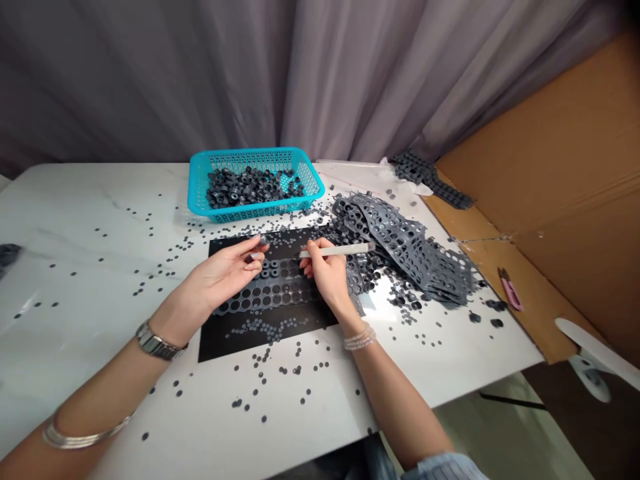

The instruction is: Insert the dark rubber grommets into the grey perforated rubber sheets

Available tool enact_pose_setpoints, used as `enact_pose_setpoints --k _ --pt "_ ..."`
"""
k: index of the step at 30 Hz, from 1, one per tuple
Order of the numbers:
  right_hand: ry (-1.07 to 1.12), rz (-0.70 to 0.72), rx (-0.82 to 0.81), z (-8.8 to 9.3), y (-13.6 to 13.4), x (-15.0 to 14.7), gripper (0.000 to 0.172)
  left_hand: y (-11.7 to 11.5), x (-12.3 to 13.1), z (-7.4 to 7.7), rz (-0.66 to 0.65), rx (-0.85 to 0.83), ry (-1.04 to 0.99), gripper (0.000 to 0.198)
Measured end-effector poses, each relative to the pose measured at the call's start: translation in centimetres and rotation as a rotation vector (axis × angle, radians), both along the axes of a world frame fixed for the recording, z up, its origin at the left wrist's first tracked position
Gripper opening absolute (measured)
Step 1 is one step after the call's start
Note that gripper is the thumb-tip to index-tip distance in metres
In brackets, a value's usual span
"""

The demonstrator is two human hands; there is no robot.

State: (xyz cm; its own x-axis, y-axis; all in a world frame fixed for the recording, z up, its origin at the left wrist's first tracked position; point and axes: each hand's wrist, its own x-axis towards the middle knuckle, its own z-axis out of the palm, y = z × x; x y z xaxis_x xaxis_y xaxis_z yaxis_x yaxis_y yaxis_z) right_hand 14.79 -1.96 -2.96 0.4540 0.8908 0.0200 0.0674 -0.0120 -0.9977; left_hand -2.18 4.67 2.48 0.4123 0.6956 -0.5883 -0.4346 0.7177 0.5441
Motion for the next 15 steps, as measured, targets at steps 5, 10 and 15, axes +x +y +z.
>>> enact_pose_setpoints --k 5,10,15 --pt "-0.024 0.012 0.015 0.1 -0.1 -0.2 0.033 -0.6 0.4 0.5 -0.002 -0.025 -0.018 0.014" --pt "-0.002 0.033 0.015 0.2 -0.1 -0.3 0.033 -1.0 0.2 0.8 0.000 -0.040 -0.011 0.015" --pt "-0.030 -0.062 0.051 0.9 -0.1 -0.3 0.032 -0.1 1.4 -0.2 -0.037 0.113 0.021 0.014"
